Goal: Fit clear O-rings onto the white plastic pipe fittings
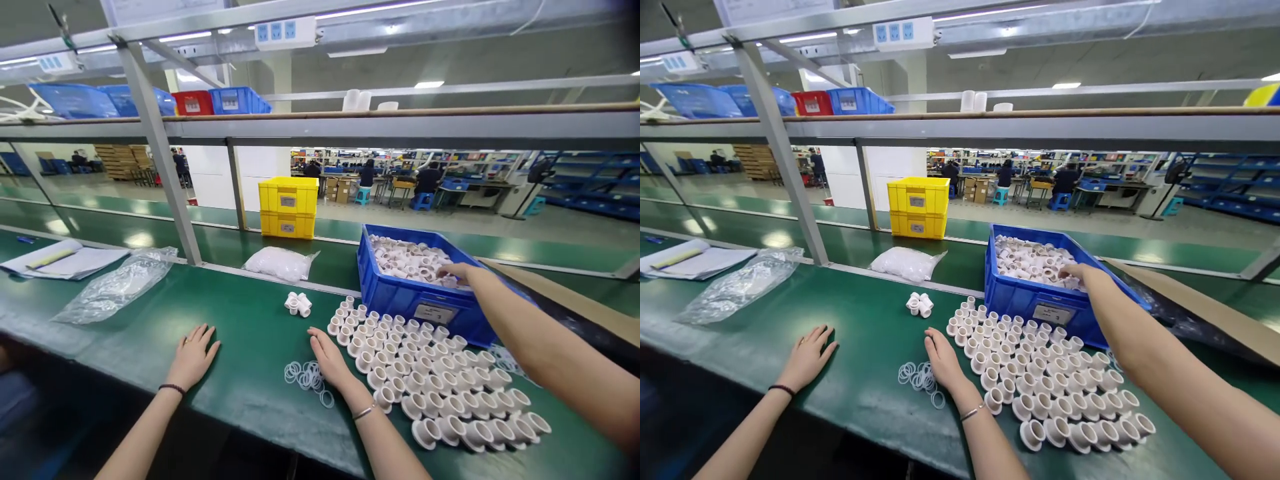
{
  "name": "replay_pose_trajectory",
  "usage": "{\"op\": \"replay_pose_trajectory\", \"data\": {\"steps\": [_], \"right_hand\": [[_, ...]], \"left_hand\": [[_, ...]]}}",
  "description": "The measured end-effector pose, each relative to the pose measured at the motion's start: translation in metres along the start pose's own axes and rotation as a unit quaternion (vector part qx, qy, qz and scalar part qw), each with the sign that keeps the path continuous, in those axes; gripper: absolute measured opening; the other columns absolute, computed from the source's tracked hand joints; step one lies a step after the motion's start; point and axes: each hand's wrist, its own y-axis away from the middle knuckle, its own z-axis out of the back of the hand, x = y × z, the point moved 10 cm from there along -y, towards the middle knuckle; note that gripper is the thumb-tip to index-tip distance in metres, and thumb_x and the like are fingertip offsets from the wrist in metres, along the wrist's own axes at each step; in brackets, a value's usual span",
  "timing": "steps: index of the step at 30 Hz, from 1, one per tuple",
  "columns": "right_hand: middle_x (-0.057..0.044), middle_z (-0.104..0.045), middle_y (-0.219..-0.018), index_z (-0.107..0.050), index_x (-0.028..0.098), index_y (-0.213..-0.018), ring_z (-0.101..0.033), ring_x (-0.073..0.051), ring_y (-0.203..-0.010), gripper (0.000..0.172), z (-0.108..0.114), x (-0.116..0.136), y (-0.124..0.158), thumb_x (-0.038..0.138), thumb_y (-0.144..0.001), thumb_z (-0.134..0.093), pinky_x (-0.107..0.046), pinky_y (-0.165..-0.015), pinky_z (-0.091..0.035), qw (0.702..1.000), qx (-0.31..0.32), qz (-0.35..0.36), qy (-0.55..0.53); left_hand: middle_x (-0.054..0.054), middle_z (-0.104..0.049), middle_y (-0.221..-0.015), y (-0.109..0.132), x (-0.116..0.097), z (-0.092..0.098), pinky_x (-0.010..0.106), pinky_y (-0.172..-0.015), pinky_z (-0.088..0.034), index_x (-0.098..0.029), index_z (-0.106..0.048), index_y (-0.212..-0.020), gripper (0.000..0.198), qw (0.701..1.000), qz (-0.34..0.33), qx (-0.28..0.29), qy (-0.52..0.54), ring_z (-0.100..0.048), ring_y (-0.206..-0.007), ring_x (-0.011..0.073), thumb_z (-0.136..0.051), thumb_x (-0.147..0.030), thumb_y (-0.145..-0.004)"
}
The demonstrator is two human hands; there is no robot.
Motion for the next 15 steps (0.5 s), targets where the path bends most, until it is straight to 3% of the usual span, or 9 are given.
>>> {"op": "replay_pose_trajectory", "data": {"steps": [15], "right_hand": [[-0.011, -0.056, -0.122, -0.062, 0.017, -0.111, -0.041, -0.024, -0.125, 0.049, -0.0103, -0.0075, 0.0024, 0.052, -0.087, -0.037, -0.044, -0.110, -0.027, 0.999, 0.039, -0.027, 0.019]], "left_hand": [[0.010, -0.039, -0.140, 0.0074, -0.0025, 0.0071, 0.048, -0.108, -0.024, -0.021, -0.046, -0.129, 0.047, 0.999, 0.006, -0.027, 0.047, -0.031, -0.131, 0.0263, -0.034, -0.044, -0.091]]}}
